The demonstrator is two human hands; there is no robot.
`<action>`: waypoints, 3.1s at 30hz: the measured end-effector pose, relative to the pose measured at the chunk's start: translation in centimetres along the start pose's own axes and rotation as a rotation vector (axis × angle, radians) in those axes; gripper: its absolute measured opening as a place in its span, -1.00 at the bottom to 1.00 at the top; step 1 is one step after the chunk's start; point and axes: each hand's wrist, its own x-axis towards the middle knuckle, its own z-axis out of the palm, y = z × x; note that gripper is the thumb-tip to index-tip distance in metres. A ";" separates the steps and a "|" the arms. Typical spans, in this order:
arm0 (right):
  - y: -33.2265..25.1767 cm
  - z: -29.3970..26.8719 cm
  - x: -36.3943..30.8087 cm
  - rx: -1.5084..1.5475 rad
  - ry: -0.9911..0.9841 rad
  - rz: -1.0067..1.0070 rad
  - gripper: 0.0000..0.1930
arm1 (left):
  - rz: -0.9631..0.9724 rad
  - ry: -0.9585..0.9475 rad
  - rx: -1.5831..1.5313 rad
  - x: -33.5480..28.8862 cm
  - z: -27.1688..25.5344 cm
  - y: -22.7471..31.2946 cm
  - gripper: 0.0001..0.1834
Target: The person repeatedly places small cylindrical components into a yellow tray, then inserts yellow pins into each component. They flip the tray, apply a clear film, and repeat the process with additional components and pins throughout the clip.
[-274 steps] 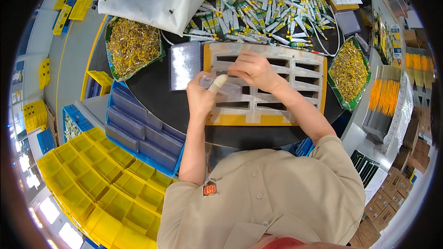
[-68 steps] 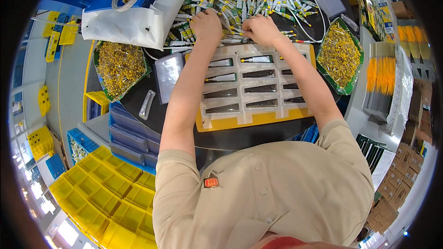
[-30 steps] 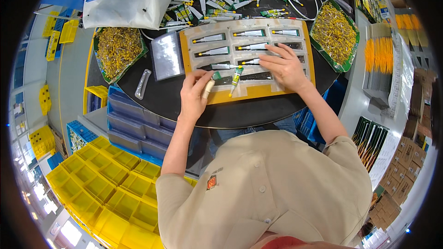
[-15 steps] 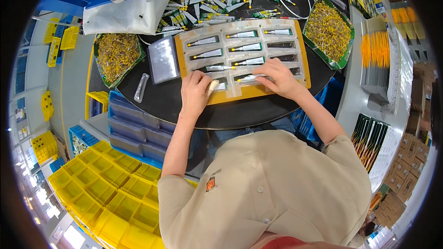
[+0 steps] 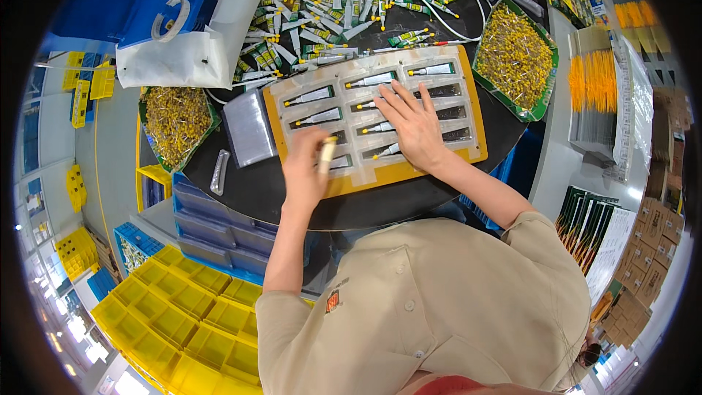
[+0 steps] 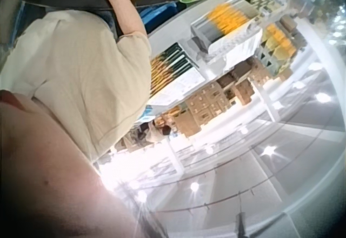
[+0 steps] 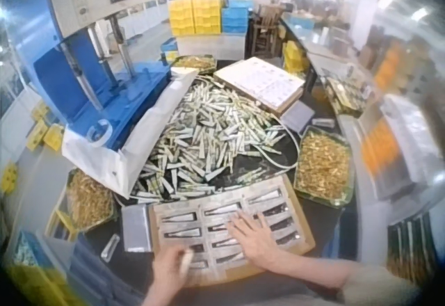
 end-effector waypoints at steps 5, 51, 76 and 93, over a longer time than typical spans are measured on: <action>-0.3 -1.0 3.0 0.108 0.071 -0.167 -0.55 | -0.284 0.100 -0.084 -0.6 -0.8 -2.2 -0.84; 13.6 -8.6 -1.8 0.621 -0.019 0.117 -0.87 | 0.430 -0.049 0.390 23.4 7.3 -4.3 -0.68; 23.2 -9.5 0.5 -0.338 -0.283 -0.042 -0.62 | 0.381 -0.309 0.213 3.3 16.5 8.6 -0.54; 26.3 -16.0 -1.8 0.128 -0.134 0.259 -0.75 | 0.573 -0.278 -0.173 19.0 28.5 13.5 -0.69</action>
